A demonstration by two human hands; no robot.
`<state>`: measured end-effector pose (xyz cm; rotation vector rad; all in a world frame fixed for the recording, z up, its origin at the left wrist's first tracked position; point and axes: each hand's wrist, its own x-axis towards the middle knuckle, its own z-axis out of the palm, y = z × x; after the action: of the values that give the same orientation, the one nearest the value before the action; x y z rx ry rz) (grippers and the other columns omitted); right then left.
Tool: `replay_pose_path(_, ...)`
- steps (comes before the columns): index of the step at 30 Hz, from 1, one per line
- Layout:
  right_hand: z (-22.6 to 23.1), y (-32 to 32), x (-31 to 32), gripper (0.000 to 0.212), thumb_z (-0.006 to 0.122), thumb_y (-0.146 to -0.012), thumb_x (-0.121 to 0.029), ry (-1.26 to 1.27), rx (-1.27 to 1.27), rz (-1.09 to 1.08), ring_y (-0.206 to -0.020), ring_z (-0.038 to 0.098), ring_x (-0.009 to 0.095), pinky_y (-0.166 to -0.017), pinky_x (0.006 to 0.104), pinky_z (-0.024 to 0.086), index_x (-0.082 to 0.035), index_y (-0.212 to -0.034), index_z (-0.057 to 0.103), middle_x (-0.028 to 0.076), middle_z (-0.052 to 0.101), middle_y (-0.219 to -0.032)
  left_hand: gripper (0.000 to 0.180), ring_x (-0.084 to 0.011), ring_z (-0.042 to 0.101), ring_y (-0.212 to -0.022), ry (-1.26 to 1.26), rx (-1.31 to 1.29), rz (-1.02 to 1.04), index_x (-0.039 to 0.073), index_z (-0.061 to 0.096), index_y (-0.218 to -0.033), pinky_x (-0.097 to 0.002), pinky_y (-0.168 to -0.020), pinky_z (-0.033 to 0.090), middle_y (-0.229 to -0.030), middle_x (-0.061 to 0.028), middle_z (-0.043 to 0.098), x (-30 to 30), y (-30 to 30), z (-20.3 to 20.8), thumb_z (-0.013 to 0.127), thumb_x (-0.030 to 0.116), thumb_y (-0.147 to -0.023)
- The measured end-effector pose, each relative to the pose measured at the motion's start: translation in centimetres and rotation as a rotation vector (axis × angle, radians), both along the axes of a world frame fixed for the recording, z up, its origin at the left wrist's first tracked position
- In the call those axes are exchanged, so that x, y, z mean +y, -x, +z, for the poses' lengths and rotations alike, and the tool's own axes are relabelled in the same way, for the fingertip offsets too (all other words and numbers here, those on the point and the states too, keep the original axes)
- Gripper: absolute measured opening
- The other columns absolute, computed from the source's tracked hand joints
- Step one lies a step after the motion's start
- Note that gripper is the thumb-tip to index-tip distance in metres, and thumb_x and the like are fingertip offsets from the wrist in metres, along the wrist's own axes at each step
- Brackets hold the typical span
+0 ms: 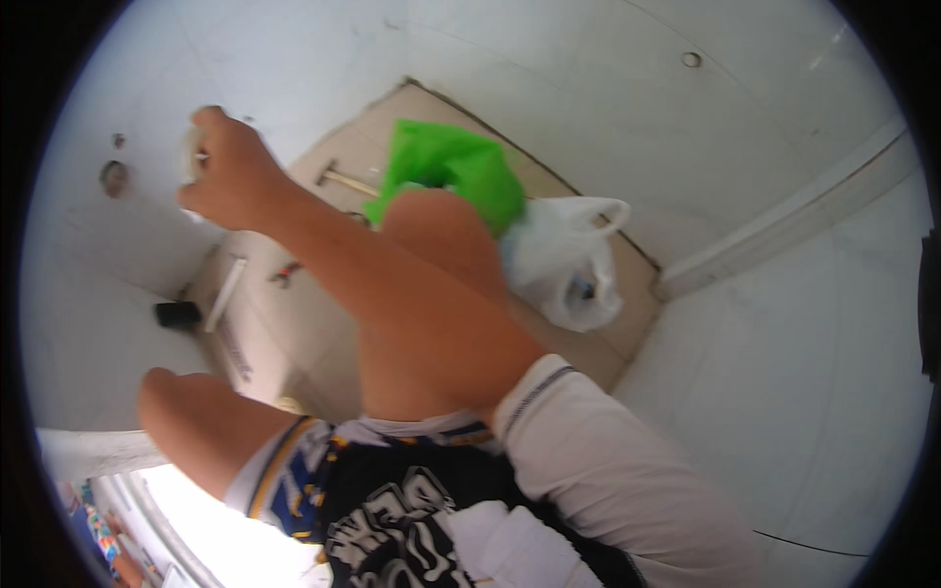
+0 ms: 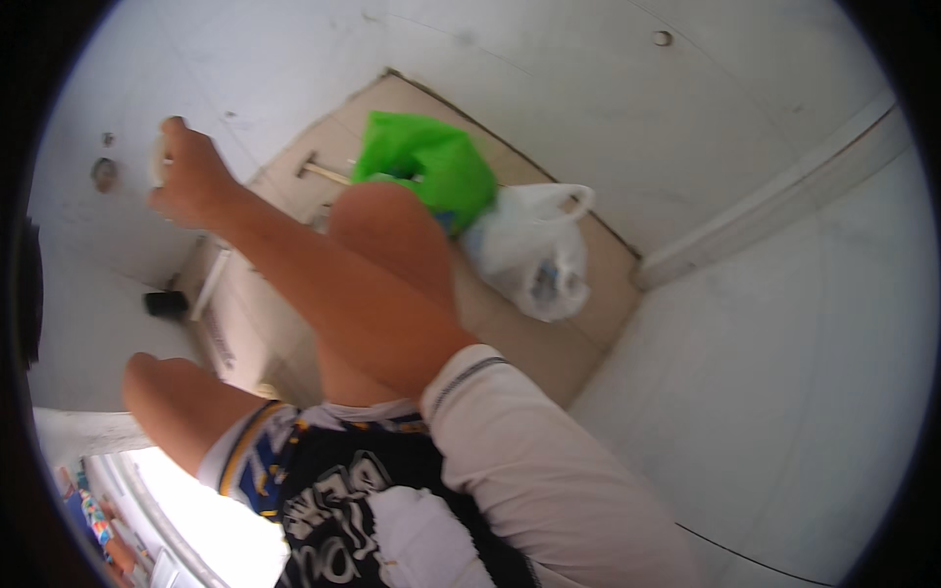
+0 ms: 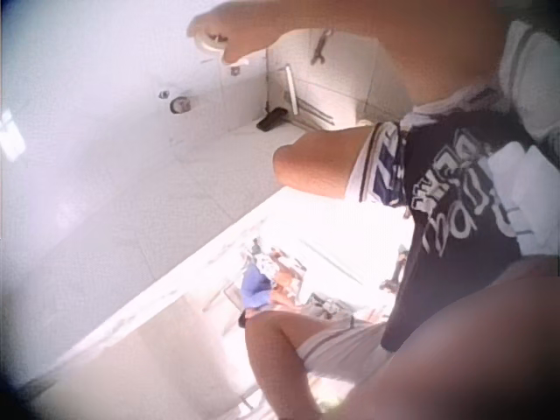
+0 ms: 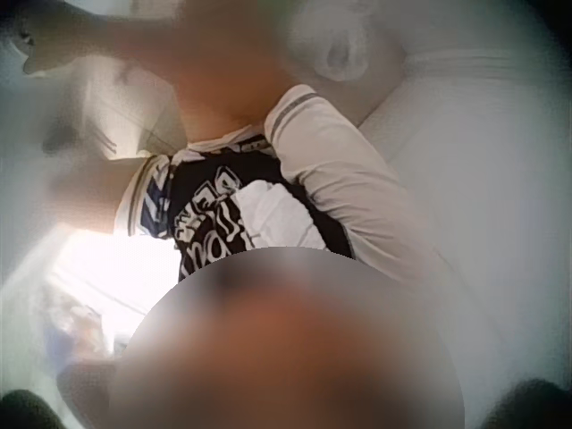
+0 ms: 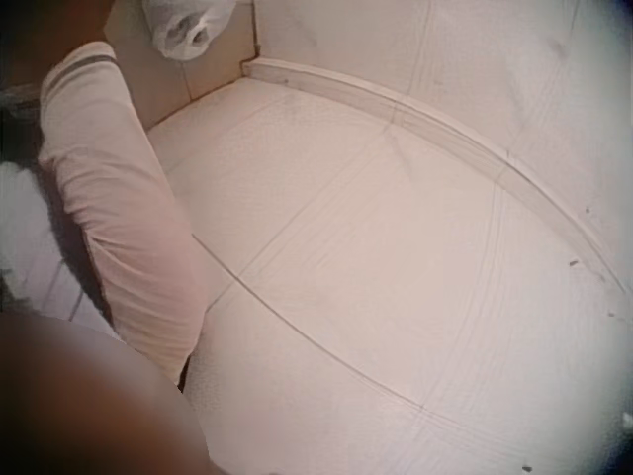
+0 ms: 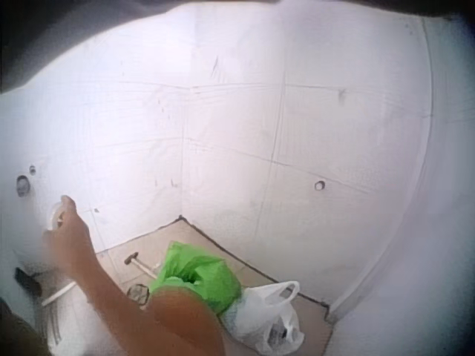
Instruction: The person sits on the floor and wraps white thread seal tape around the threads of a metal plumbing fitting. They then align and screw the fitting into a wall pipe opening, tightening it by hand.
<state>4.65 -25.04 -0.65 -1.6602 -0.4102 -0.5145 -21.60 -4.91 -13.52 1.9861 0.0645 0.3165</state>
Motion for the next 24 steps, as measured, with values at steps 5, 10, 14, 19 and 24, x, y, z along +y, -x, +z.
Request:
replay_pose_path(5,-0.8,0.1,0.2,0.080,0.080,-0.073,-0.003,-0.119,-0.048,-0.015,-0.113,0.069,0.042,-0.097,0.0413,0.055,0.009,-0.142,0.044,0.031,0.068,-0.116,0.029,-0.0145,0.054,-0.062,-0.022,0.025,0.033,-0.005,0.070,-0.106,-0.0276,-0.052,0.038,-0.074,-0.0074,0.058,0.3,-0.4,-0.2,0.066,0.021,-0.094)
replay_pose_path(10,0.0,1.0,-0.4,0.073,0.074,-0.078,0.002,-0.163,-0.050,0.047,-0.110,0.069,0.045,-0.096,0.0433,0.054,0.006,-0.143,0.040,0.033,0.067,-0.115,0.028,-0.0144,0.054,-0.062,-0.047,0.004,0.041,-0.005,0.070,-0.105,-0.0276,-0.051,0.037,-0.074,-0.0073,0.058,-0.2,-0.9,0.2,0.067,0.021,-0.094)
replay_pose_path(14,0.8,1.9,-2.1,0.075,0.075,-0.080,0.001,-0.138,-0.058,0.054,-0.105,0.071,0.043,-0.093,0.0433,0.055,0.004,-0.147,0.040,0.031,0.069,-0.113,0.027,-0.0143,0.054,-0.062,-0.036,-0.017,0.060,-0.004,0.070,-0.105,-0.0277,-0.051,0.037,-0.073,-0.0071,0.058,0.1,0.4,0.6,0.067,0.020,-0.094)
replay_pose_path(19,1.4,1.9,-3.5,0.081,0.082,-0.081,-0.004,-0.134,-0.016,0.079,-0.094,0.074,0.027,-0.082,0.0372,0.058,0.000,-0.150,0.041,0.020,0.073,-0.101,0.026,-0.0142,0.054,-0.062,-0.018,-0.046,0.055,-0.004,0.070,-0.104,-0.0277,-0.051,0.037,-0.073,-0.0070,0.058,1.0,1.6,0.5,0.067,0.019,-0.093)
replay_pose_path(24,1.6,1.1,-2.6,0.082,0.082,-0.083,-0.008,-0.038,-0.039,0.023,-0.104,0.073,0.028,-0.091,0.0368,0.057,0.000,-0.153,0.039,0.023,0.072,-0.112,0.025,-0.0141,0.054,-0.061,0.004,-0.066,0.062,-0.004,0.071,-0.103,-0.0277,-0.051,0.037,-0.073,-0.0068,0.058,1.4,2.5,0.9,0.067,0.019,-0.093)
